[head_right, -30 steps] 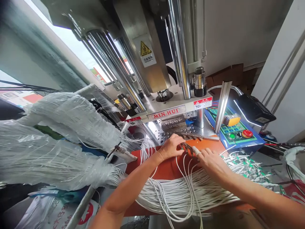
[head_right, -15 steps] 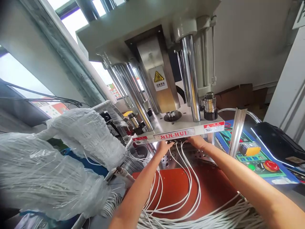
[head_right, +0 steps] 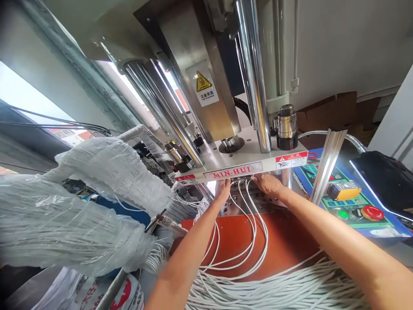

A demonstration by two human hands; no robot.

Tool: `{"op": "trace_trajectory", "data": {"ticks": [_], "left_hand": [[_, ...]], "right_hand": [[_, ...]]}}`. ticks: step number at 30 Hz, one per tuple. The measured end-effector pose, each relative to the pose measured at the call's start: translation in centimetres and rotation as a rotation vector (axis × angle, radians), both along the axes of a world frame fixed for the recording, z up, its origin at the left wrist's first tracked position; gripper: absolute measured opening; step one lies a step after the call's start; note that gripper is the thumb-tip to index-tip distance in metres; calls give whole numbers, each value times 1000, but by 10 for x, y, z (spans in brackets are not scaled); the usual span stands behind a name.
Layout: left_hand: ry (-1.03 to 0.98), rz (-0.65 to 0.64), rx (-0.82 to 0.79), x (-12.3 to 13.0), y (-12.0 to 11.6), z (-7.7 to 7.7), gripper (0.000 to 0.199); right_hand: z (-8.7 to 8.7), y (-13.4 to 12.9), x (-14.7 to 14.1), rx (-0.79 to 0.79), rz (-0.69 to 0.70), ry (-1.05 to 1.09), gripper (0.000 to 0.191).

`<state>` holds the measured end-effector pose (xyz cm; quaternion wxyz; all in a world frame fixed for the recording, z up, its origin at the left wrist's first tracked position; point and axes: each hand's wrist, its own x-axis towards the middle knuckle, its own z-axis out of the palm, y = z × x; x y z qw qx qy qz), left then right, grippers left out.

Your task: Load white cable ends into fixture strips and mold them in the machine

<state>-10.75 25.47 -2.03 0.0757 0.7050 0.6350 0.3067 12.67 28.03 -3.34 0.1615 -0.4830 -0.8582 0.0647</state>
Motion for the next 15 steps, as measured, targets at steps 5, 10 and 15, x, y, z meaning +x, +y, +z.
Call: {"op": "trace_trajectory", "data": {"ticks": [5,10,15], "left_hand": [[24,-108,-3,-13,-6,6,42],[210,-258,43,-8,-26,19,39],[334,-353,92,2,-39,19,35]], "right_hand": [[3,-5,4,9,-13,67,36],[0,-15,10,57,-31,97,36],[-5,-22,12,117,31,97,49]]}}
